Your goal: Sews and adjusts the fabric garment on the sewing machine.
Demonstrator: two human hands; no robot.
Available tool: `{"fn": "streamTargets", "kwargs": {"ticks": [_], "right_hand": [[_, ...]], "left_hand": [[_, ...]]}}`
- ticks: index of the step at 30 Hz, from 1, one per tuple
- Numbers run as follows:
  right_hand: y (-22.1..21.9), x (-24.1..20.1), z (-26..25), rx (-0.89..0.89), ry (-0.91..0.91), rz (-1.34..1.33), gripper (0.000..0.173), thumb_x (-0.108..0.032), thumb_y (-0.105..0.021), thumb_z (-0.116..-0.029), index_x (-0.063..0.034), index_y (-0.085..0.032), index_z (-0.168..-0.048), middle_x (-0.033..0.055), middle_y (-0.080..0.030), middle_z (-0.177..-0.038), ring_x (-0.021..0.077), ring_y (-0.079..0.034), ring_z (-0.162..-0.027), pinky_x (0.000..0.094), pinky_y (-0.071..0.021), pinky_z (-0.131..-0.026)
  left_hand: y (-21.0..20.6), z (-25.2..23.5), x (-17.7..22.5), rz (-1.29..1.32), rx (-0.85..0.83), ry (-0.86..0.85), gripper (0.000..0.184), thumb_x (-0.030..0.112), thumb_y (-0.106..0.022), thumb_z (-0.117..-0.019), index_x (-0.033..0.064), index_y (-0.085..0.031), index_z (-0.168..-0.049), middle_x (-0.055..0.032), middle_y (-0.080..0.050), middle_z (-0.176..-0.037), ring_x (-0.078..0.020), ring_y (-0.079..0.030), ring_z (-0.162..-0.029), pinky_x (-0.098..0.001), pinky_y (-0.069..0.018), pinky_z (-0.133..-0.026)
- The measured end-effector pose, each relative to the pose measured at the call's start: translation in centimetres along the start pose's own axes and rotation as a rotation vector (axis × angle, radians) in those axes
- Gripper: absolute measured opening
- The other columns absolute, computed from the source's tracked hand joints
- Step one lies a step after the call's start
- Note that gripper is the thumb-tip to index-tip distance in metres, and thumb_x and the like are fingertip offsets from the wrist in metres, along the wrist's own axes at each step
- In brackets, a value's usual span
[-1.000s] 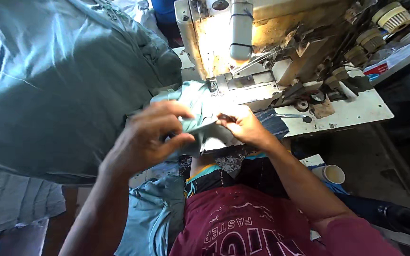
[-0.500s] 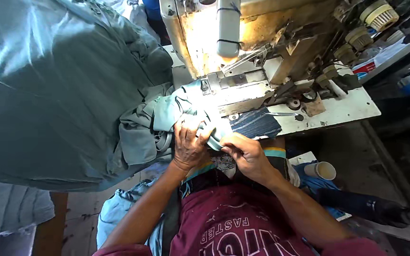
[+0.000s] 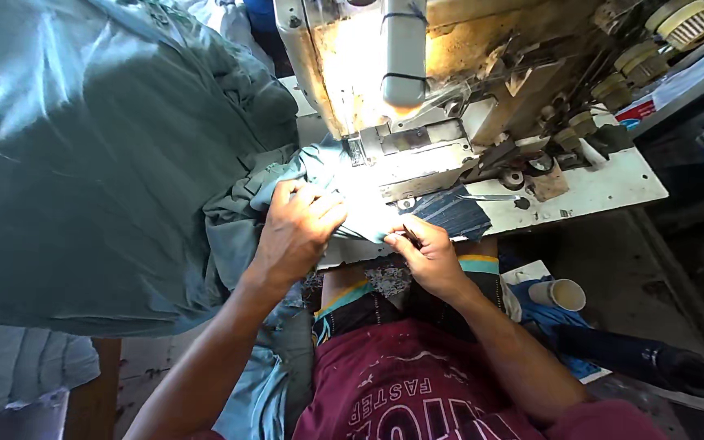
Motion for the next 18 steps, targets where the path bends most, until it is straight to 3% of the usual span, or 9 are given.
{"fn": "streamTargets", "kwargs": {"ticks": [6,10,13,16,18], "right_hand": [[-0.7,0.3,-3.4,0.034,0.044,0.042,0.008,-0.01,-0.064,-0.1,-0.006,-0.07,-0.101,0.0015,-0.065,-0.084,0.009,-0.061,-0.069,0.0272,-0.0544,-0.062],[-1.1,-0.1,-5.0,0.046,0.085,0.03,0.01,-0.01,-0.062,-0.1014,-0.004,-0.069,-0.105,0.004,-0.067,-0.087,0.01,-0.062,-0.07,0.0276,-0.0555,-0.063],[-1.3,-0.4,-5.6,0.072,0.117,0.026,0.011,-0.008,-0.062,-0.1013,-0.0027,-0.069,-0.109,0.0061,-0.068,-0.093,0.0105,-0.064,-0.075,0.0276,-0.0572,-0.068],[-1.4,-0.2,-6.0,0.09,0.157,0.036,0.014,-0.006,-0.061,-0.1014,-0.0025,-0.069,-0.112,0.0069,-0.07,-0.097,0.0109,-0.067,-0.082,0.0284,-0.0587,-0.074],[-1.4,0.0,-5.9,0.092,0.176,0.045,0.014,-0.005,-0.061,-0.1012,-0.0026,-0.069,-0.112,0.007,-0.07,-0.097,0.0107,-0.066,-0.081,0.0279,-0.0582,-0.073]], "left_hand": [[-0.3,-2.3,-3.3,-0.031,0.036,0.003,0.025,0.007,-0.053,-0.0994,0.0146,-0.076,-0.103,-0.0053,-0.074,-0.11,-0.0307,-0.062,-0.111,-0.0512,-0.0407,-0.102],[-0.6,-3.3,-4.9,-0.017,0.036,-0.051,0.032,0.0,-0.049,-0.0972,0.0135,-0.074,-0.113,-0.004,-0.07,-0.125,-0.0302,-0.061,-0.115,-0.0511,-0.0413,-0.101],[-0.2,-3.4,-4.8,0.065,0.035,-0.094,0.032,0.001,-0.051,-0.0939,0.0129,-0.074,-0.114,-0.008,-0.066,-0.129,-0.0308,-0.059,-0.119,-0.0523,-0.0417,-0.104],[0.4,-3.5,-4.3,0.127,-0.045,-0.099,0.025,0.027,-0.06,-0.0909,0.0145,-0.074,-0.108,-0.0101,-0.061,-0.132,-0.0314,-0.056,-0.122,-0.054,-0.0413,-0.101],[1.0,-3.6,-4.7,0.124,-0.116,-0.056,0.047,0.06,-0.06,-0.0929,0.0173,-0.075,-0.109,-0.0094,-0.058,-0.135,-0.0315,-0.053,-0.124,-0.0558,-0.0403,-0.101]]}}
Point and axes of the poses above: each hand's wrist, its own z-axis away from the middle knuckle, its own y-axis out of the back of the hand, x = y × z, the point moved 6 cm from there along -z, towards the middle knuckle
